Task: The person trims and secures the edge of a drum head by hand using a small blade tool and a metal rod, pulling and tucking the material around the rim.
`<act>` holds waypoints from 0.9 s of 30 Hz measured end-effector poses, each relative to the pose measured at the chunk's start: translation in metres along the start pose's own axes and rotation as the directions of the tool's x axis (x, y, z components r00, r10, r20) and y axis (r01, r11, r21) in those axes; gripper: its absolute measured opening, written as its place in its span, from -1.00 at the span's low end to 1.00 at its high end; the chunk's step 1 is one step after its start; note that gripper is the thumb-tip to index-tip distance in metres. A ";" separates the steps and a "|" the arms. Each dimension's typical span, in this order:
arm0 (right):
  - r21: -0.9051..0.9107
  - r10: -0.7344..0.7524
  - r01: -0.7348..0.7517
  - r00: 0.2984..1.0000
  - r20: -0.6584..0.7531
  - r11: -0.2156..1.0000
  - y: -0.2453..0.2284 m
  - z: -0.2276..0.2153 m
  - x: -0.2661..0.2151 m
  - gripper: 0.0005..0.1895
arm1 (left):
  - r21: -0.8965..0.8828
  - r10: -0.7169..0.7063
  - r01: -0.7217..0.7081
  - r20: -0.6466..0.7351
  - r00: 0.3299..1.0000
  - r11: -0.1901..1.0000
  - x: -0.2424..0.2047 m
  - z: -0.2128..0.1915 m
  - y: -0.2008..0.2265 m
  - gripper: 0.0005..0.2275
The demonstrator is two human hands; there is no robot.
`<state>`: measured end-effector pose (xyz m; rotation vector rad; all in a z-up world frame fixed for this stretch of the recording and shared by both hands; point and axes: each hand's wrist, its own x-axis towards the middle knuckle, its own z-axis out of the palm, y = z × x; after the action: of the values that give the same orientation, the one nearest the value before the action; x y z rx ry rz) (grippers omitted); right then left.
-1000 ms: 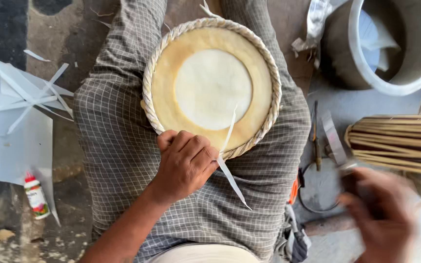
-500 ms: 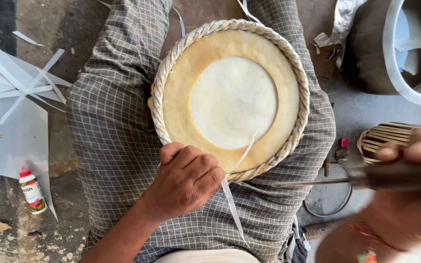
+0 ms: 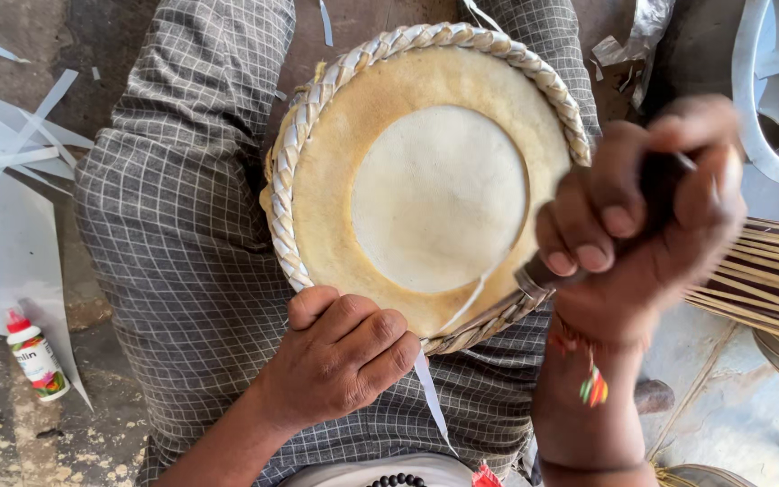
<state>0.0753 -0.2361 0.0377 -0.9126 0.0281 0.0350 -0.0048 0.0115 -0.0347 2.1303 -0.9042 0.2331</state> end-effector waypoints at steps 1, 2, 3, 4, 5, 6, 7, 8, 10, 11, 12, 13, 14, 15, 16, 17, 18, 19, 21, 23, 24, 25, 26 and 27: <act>0.132 0.030 -0.048 0.990 0.135 0.990 0.003 -0.005 0.011 -0.72 | 0.004 0.001 -0.001 -0.001 1.000 1.000 0.000 0.000 -0.001 -0.89; 0.245 0.060 -0.128 0.962 0.268 0.961 0.006 -0.012 0.022 -0.70 | 0.015 0.005 -0.005 -0.008 1.000 1.000 0.001 0.001 -0.001 -0.89; 0.380 0.020 -0.200 0.903 0.428 0.903 0.010 -0.018 0.028 -0.69 | 0.026 0.004 -0.004 -0.015 1.000 1.000 0.000 0.002 -0.001 -0.89; 0.490 -0.047 -0.291 0.822 0.567 0.822 0.011 -0.024 0.029 -0.68 | 0.036 0.003 -0.002 -0.021 1.000 0.999 -0.001 0.003 0.000 -0.88; 0.446 -0.114 -0.192 0.812 0.572 0.874 0.011 -0.029 0.026 -0.67 | 0.022 -0.003 0.004 -0.023 1.000 1.000 -0.001 0.004 0.000 -0.88; 0.400 -0.178 -0.088 0.794 0.581 0.912 0.009 -0.032 0.017 -0.66 | 0.009 -0.010 0.010 -0.024 1.000 1.000 -0.002 0.004 0.001 -0.87; 0.351 -0.242 0.020 0.761 0.602 0.936 0.004 -0.032 0.007 -0.66 | 0.002 -0.011 0.011 -0.033 0.999 1.000 -0.001 0.004 0.000 -0.87; 0.306 -0.264 0.105 0.798 0.542 0.946 0.000 -0.031 -0.005 -0.67 | -0.020 -0.015 0.014 -0.042 0.999 1.000 0.000 0.004 -0.001 -0.86; 0.202 -0.314 0.250 0.856 0.411 0.947 -0.010 -0.025 -0.035 -0.70 | -0.064 -0.038 0.034 -0.052 0.998 0.997 0.000 0.006 0.003 -0.83; 0.078 -0.248 0.235 0.909 0.335 0.969 -0.018 -0.018 -0.051 -0.72 | -0.058 -0.039 0.036 -0.046 0.998 0.998 -0.001 0.007 0.004 -0.84; -0.046 -0.188 0.205 0.951 0.245 0.978 -0.029 -0.010 -0.065 -0.74 | -0.053 -0.040 0.038 -0.040 0.998 0.998 -0.002 0.007 0.003 -0.84; -0.164 -0.142 0.166 0.978 0.153 0.972 -0.038 -0.003 -0.071 -0.76 | -0.042 -0.036 0.035 -0.038 0.999 0.999 0.000 0.008 0.002 -0.84; -0.407 -0.149 0.251 0.952 0.266 0.878 -0.049 0.003 -0.072 -0.77 | -0.034 -0.024 0.022 -0.052 0.998 0.999 0.001 0.008 0.000 -0.84; -0.611 -0.120 0.339 0.921 0.371 0.716 -0.063 0.011 -0.073 -0.78 | -0.028 -0.016 0.014 -0.064 0.998 1.000 0.001 0.008 -0.001 -0.84; -0.754 -0.062 0.427 0.886 0.460 0.499 -0.072 0.017 -0.074 -0.79 | -0.022 -0.009 0.007 -0.076 0.997 1.000 0.000 0.007 -0.001 -0.83; -0.850 0.184 0.288 0.898 0.400 0.441 -0.085 0.020 -0.072 -0.79 | -0.037 -0.012 0.009 -0.071 0.997 0.999 0.000 0.007 -0.001 -0.81; -0.927 0.413 0.159 0.860 0.299 0.339 -0.102 0.022 -0.068 -0.73 | -0.052 -0.015 0.012 -0.066 0.998 0.999 -0.001 0.007 0.001 -0.79; -0.978 0.605 0.047 0.779 0.163 0.203 -0.113 0.024 -0.067 -0.64 | -0.066 -0.014 0.010 -0.059 0.998 0.998 -0.001 0.007 0.001 -0.78; -0.949 0.789 -0.126 0.531 -0.310 -0.288 -0.115 0.020 -0.062 -0.45 | -0.038 -0.020 0.018 -0.063 0.998 0.999 0.000 0.007 0.004 -0.77; -0.929 0.817 -0.162 0.443 -0.369 -0.332 -0.116 0.013 -0.051 -0.39 | -0.017 -0.015 0.014 -0.072 0.997 1.000 0.000 0.010 0.004 -0.76; -0.980 0.836 -0.160 0.517 -0.185 -0.118 -0.117 0.010 -0.046 -0.45 | -0.010 -0.007 0.006 -0.079 0.997 1.000 -0.001 0.012 0.004 -0.76; -0.985 0.822 -0.139 0.546 -0.162 -0.102 -0.116 0.009 -0.048 -0.46 | -0.005 0.007 -0.008 -0.080 0.997 1.000 -0.002 0.012 0.004 -0.76; -0.989 0.807 -0.117 0.574 -0.140 -0.089 -0.116 0.008 -0.051 -0.47 | 0.006 -0.002 0.003 -0.087 0.996 1.000 -0.003 0.014 0.004 -0.76; -0.956 0.777 -0.085 0.565 -0.277 -0.279 -0.117 0.009 -0.059 -0.43 | 0.017 -0.005 0.006 -0.096 0.995 1.000 -0.001 0.015 0.004 -0.77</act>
<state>0.0216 -0.3014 0.1380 -2.4168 -0.1518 1.3623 -0.0103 -0.0005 -0.0425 2.1180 -0.8431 0.3390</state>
